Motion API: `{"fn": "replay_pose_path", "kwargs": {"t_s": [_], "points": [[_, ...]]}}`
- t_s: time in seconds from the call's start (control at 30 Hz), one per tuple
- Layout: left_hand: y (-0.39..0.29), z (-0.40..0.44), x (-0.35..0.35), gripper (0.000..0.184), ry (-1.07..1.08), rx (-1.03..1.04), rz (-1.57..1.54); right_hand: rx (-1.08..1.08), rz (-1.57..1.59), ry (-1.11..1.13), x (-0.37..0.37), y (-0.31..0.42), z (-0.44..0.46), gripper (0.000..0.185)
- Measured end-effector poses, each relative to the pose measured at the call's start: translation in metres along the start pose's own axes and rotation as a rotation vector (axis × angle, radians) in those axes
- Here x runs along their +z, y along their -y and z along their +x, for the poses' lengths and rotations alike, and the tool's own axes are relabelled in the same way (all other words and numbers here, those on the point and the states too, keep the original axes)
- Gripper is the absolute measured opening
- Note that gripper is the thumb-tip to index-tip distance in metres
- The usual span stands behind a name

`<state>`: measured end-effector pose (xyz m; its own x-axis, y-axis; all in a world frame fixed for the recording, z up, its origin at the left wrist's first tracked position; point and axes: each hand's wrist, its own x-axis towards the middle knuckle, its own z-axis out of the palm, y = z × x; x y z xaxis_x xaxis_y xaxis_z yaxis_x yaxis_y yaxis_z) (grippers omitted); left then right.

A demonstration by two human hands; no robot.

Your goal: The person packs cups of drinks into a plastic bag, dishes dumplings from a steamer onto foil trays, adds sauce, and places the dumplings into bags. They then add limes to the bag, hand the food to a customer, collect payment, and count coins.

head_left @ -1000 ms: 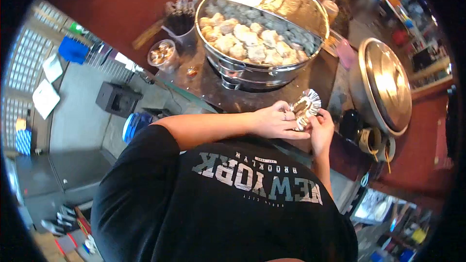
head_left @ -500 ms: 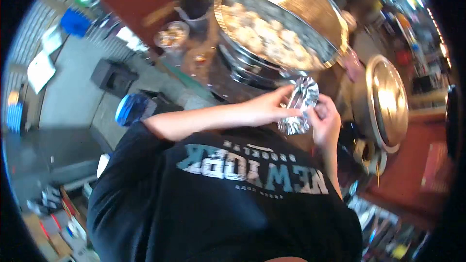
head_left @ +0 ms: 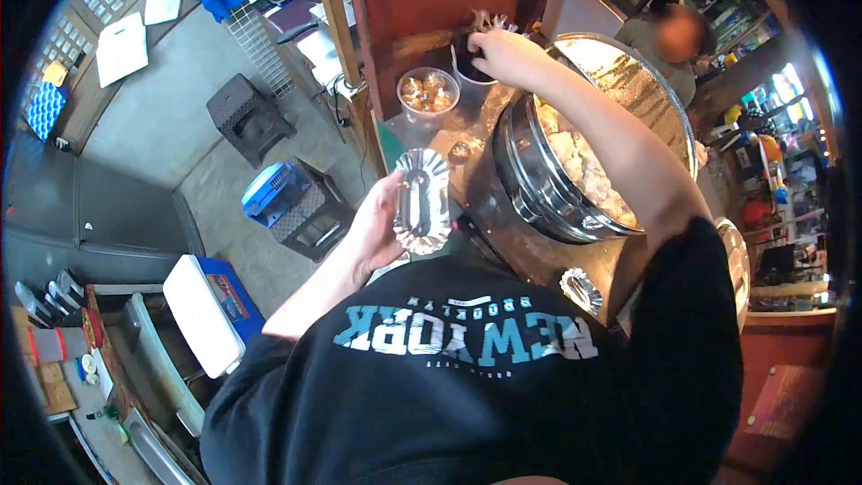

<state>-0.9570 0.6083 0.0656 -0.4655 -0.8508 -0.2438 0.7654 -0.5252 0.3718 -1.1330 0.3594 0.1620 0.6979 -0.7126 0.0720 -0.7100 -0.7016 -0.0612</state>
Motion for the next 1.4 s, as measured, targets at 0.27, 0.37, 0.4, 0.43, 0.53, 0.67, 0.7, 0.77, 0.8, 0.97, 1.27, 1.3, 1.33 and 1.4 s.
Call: {"fn": "replay_pose_path", "kwargs": {"t_s": [0.27,0.37,0.4,0.43,0.53,0.67,0.7,0.77,0.8,0.97,1.27,1.3,1.33,1.4], "points": [[-0.024,-0.034,-0.027,0.065,-0.065,0.032,-0.126,0.153,-0.196,0.017,0.114,-0.032,0.137,0.022],[-0.031,-0.036,-0.025,0.062,-0.038,0.048,-0.101,0.268,-0.285,0.082,0.050,-0.016,0.111,0.020],[-0.034,-0.033,-0.027,0.062,-0.048,0.012,-0.105,0.240,-0.243,0.151,0.035,-0.031,0.108,0.017],[-0.036,-0.029,-0.028,0.062,-0.056,-0.021,-0.107,0.211,-0.201,0.217,0.018,-0.055,0.100,0.015],[-0.038,-0.009,-0.030,0.066,-0.027,-0.039,-0.121,0.166,-0.056,-0.072,-0.068,-0.063,-0.005,0.014],[-0.030,0.021,-0.020,0.062,0.007,-0.073,-0.110,0.343,0.145,-0.157,-0.093,-0.074,-0.121,0.012],[-0.028,0.028,-0.017,0.061,0.021,-0.090,-0.108,0.341,0.099,-0.134,-0.089,-0.069,-0.143,0.013],[-0.023,0.041,-0.007,0.059,0.053,-0.139,-0.074,0.321,0.029,-0.091,-0.072,-0.078,-0.170,0.014],[-0.020,0.047,-0.001,0.059,0.069,-0.165,-0.060,0.301,0.005,-0.072,-0.054,-0.090,-0.178,0.014],[-0.003,0.066,0.023,0.055,0.107,-0.239,0.032,0.157,-0.067,0.046,-0.009,-0.095,-0.179,0.018],[0.012,0.081,0.038,0.049,0.042,-0.149,0.078,0.174,-0.442,-0.233,-0.037,-0.087,-0.205,0.007],[0.014,0.082,0.039,0.048,0.048,-0.128,0.085,0.171,-0.474,-0.230,-0.035,-0.087,-0.203,0.005],[0.017,0.083,0.041,0.048,0.055,-0.105,0.092,0.182,-0.472,-0.217,-0.027,-0.085,-0.200,0.005],[0.021,0.085,0.042,0.046,0.046,-0.074,0.098,0.164,-0.443,-0.171,-0.007,-0.087,-0.194,0.004]]}}
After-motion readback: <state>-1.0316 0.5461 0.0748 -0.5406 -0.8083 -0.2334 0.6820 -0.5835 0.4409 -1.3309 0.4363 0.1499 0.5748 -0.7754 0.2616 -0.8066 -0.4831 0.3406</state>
